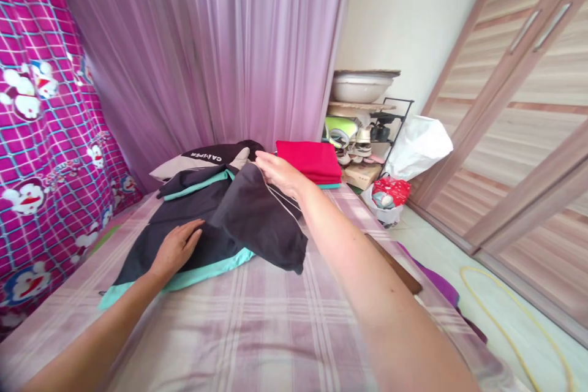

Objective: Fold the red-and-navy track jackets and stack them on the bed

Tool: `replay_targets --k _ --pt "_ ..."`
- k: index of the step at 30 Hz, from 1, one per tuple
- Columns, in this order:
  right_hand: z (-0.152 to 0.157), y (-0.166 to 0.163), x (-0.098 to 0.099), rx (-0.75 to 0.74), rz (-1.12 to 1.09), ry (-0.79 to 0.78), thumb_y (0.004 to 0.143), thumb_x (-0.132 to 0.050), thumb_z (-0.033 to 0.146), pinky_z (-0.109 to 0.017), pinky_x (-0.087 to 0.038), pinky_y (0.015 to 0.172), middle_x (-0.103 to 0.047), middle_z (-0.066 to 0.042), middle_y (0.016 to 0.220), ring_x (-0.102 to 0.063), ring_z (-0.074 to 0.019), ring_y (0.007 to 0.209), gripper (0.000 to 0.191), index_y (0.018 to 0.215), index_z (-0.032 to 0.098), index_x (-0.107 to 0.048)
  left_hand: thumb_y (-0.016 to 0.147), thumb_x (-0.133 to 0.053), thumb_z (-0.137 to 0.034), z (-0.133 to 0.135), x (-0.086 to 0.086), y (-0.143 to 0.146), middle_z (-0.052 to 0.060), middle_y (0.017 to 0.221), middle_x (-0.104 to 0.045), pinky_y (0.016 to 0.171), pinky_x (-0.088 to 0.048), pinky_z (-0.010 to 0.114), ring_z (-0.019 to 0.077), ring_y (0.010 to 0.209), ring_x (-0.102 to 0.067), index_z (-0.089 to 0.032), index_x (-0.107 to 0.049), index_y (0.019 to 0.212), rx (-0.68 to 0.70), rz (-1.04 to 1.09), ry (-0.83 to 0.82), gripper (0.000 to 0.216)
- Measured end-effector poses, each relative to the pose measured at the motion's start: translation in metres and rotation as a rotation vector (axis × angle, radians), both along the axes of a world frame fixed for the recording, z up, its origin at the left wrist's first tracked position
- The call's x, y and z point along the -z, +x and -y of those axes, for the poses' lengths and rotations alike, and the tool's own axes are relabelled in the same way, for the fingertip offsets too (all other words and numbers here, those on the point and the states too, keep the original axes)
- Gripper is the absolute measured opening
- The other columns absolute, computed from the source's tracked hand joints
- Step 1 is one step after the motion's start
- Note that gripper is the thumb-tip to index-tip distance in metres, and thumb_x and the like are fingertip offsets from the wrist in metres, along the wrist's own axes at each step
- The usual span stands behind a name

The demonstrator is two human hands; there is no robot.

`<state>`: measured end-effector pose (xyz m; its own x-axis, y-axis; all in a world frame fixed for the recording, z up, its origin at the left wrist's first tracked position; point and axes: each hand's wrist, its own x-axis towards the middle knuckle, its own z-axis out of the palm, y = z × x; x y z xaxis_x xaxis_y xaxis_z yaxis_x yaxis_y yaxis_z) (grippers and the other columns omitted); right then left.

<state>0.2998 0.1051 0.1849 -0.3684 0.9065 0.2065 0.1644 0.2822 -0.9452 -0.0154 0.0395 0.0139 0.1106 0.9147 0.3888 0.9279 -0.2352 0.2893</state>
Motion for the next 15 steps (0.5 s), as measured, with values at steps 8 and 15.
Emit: replay_targets --k 8,15 --pt "-0.038 0.045 0.060 0.272 0.699 0.133 0.094 -0.053 0.026 -0.033 -0.044 0.106 -0.070 -0.009 0.127 -0.064 -0.0210 0.119 0.033 0.120 0.016 -0.071 0.094 -0.031 -0.045 0.009 0.009 -0.056 0.009 0.128 -0.070 0.101 -0.052 0.039 0.0256 0.116 -0.066 -0.019 -0.065 0.128 -0.210 0.081 -0.088 0.055" --pt "-0.015 0.082 0.139 0.287 0.936 -0.003 0.089 -0.062 0.040 -0.028 -0.052 0.084 -0.077 -0.006 0.107 -0.070 -0.0227 0.100 0.030 0.110 0.022 -0.075 0.093 -0.036 -0.059 0.024 0.015 -0.045 0.012 0.140 -0.062 0.115 -0.037 0.053 0.0306 0.133 -0.054 -0.020 -0.062 0.134 -0.013 -0.048 -0.158 0.062"
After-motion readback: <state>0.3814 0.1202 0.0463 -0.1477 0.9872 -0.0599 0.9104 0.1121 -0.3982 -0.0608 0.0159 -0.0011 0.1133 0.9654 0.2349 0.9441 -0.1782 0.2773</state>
